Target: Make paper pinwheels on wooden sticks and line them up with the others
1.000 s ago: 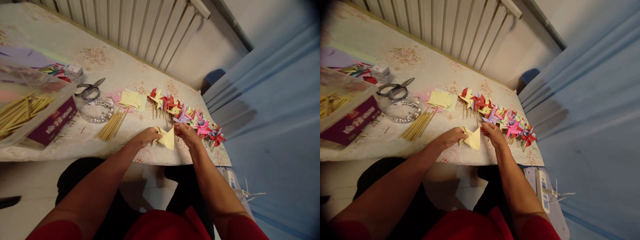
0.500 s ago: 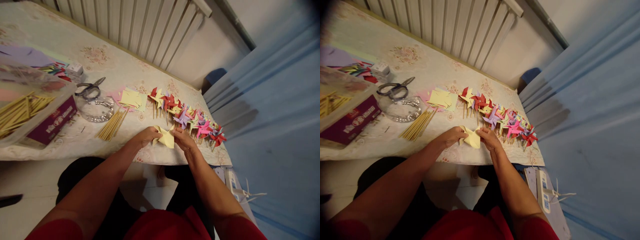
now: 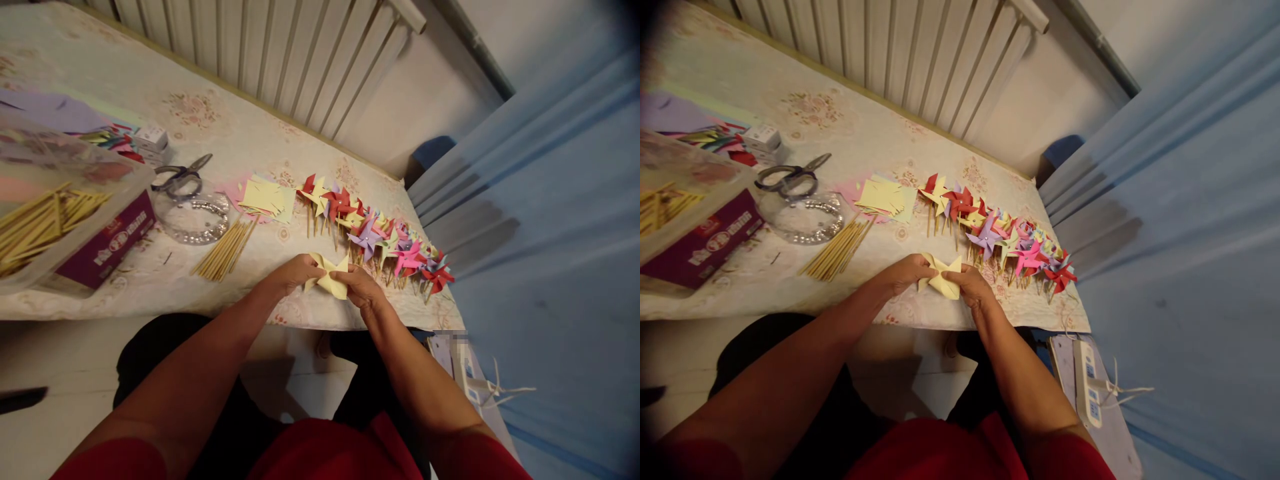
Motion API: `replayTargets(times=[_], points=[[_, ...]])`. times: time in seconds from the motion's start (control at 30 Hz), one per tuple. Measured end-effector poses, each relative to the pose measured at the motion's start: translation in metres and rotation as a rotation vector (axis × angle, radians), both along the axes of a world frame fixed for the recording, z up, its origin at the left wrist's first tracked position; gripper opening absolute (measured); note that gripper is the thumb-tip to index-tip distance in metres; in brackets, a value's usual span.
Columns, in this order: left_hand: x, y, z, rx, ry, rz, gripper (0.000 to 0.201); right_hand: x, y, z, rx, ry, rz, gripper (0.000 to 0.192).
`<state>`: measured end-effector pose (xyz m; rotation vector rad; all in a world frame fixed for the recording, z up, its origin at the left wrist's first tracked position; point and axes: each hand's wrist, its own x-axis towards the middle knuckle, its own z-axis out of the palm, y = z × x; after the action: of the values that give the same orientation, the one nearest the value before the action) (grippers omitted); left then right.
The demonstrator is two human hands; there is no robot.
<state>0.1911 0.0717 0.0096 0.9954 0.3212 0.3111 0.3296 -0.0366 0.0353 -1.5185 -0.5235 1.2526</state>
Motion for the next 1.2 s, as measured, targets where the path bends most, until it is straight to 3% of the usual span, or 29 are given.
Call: replayTargets(times=[0.23,0.63,0.73,0.9,0.97,1.2], points=[[-0.001,-0.002,0.005,0.024,0.035,-0.005,0.012,0.002,0.0,-0.009,-0.024,-0.069,-0.022,0.031],[0.002,-0.003,-0.002,0.133,0.102,0.014,0.013,-0.003,0.0,-0.013,-0.024,-0.193,-0.063,0.027],[0.001,-0.002,-0.002,0.214,0.154,0.152,0.013,0.0,0.002,-0.015,0.005,-0.188,-0.109,0.029],[0.002,0.003,-0.002,0.357,0.23,0.622,0.021,0.008,0.009,-0.021,0.113,-0.218,-0.3,0.03],[0.002,0.003,-0.002,0.35,0.211,0.713,0.022,0.009,0.015,-0.023,0.18,-0.238,-0.39,0.032],[0.006,-0.018,-0.009,0.037,0.1,0.393,0.027,-0.007,0.033,-0.02,0.397,-0.188,-0.583,0.038]])
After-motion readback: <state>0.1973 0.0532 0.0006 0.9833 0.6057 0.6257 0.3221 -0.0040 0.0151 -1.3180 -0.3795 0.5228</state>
